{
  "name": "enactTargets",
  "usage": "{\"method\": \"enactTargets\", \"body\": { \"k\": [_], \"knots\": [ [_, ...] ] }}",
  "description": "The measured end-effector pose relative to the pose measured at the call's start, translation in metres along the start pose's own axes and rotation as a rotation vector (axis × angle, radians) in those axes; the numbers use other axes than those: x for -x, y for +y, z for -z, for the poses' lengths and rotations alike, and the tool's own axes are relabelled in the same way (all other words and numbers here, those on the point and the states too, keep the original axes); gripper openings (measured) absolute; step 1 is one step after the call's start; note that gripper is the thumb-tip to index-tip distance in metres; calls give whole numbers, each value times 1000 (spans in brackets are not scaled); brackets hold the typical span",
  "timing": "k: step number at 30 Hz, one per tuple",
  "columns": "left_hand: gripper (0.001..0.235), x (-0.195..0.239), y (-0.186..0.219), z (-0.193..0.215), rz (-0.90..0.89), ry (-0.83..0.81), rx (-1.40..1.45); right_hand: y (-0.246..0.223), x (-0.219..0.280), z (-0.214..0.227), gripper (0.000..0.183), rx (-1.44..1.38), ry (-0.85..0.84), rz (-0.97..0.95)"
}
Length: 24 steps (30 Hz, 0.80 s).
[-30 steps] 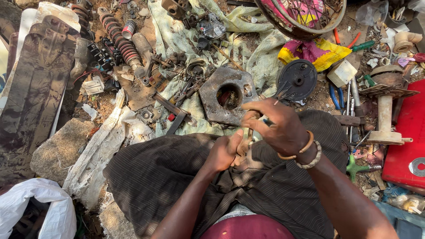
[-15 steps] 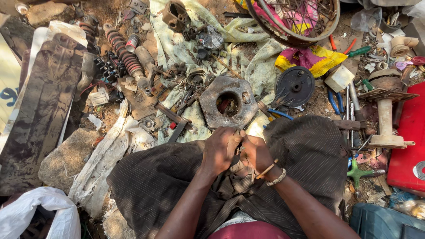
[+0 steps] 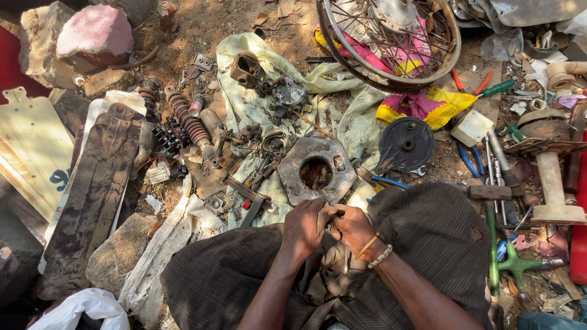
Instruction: The person sits on the ground in a cluttered outdoor area and uses a small metal tool to scrape and clean a small metal part held in their left hand. They repeatedly scrape the surface of the part, occasionally adjusting their grip.
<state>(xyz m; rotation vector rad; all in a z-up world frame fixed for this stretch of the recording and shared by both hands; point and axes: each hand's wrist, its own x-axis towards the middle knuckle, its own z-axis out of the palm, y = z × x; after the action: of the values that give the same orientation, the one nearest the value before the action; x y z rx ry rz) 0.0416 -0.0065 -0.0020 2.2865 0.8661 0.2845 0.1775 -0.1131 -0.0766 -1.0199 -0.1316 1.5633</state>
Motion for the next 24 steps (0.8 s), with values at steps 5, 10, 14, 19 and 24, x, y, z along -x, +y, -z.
{"method": "enactTargets", "body": {
  "k": [5,10,14,19,24],
  "knots": [
    [37,-5,-3,-11,-158,59,10,-5,2,13,20,-155,-271,-4],
    [37,-6,-9,-13,-101,-1,-26,-1,0,12,31,-245,-60,-144],
    [37,-11,-8,-12,-130,-12,-54,4,-3,18,35,-247,-241,-68],
    [37,-13,-4,-12,-161,36,-55,17,-7,25,17,-357,-113,-123],
    [37,-14,2,-8,-175,55,-11,15,-3,19,9,-325,-47,-100]
  ]
}}
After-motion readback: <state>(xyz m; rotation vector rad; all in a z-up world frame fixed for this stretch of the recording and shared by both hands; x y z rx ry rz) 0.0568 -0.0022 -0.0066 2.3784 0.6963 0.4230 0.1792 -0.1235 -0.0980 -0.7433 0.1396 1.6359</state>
